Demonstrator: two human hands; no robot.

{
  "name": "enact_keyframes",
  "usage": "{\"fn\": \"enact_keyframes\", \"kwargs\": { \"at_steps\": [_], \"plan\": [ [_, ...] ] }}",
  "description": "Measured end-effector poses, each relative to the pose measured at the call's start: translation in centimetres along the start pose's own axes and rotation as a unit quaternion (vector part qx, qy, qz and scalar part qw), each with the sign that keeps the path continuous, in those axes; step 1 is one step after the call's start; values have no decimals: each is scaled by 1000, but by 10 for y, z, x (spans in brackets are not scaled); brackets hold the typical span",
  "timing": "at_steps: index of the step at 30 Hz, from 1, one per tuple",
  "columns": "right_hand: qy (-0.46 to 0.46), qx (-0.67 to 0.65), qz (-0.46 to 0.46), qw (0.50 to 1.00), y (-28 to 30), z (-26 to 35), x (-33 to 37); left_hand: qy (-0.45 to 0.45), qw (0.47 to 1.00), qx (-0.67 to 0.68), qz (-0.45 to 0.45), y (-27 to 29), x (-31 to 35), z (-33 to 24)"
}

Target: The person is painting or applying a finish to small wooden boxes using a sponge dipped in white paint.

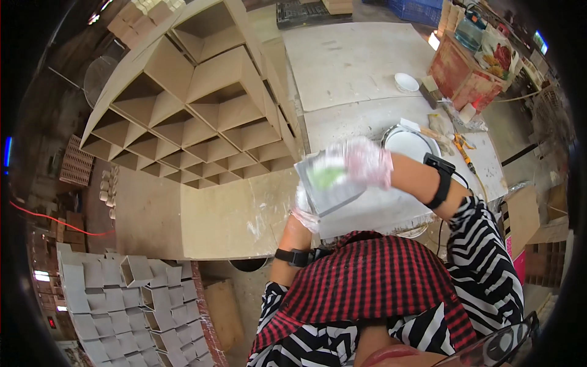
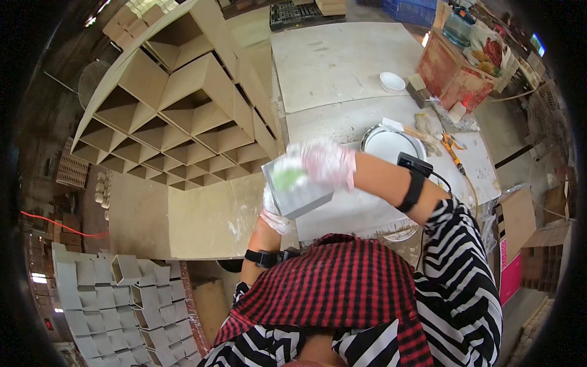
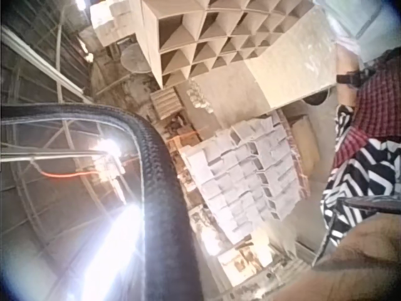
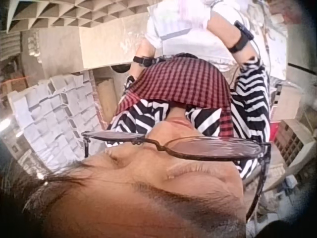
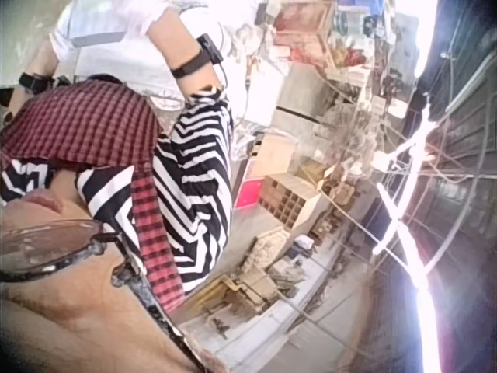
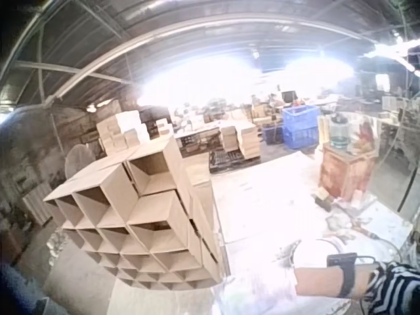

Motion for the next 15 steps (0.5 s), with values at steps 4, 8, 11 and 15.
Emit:
{"fn": "enact_keyframes", "kwargs": {
  "at_steps": [4,8,11,15],
  "plan": [
    [31,52,227,972,-59,19,13,-65,941,-326,66,-16,10,-9],
    [-111,56,61,990,-15,-44,-21,26,990,-44,-129,29,-2,25],
    [-212,48,28,976,8,-84,-20,4,994,-46,-99,28,-7,24],
    [-36,59,46,997,-12,-11,-4,10,999,-47,-8,19,-3,13]
  ]
}}
Point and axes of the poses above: each hand's wrist, its own x-axis away from the middle knuckle, its own y-axis out of the back of the hand, z = x × y, the point moved 10 cm from there along -x, towards the middle knuckle, and after that the axes turned 5 degrees about x, right-handed, at the moved point
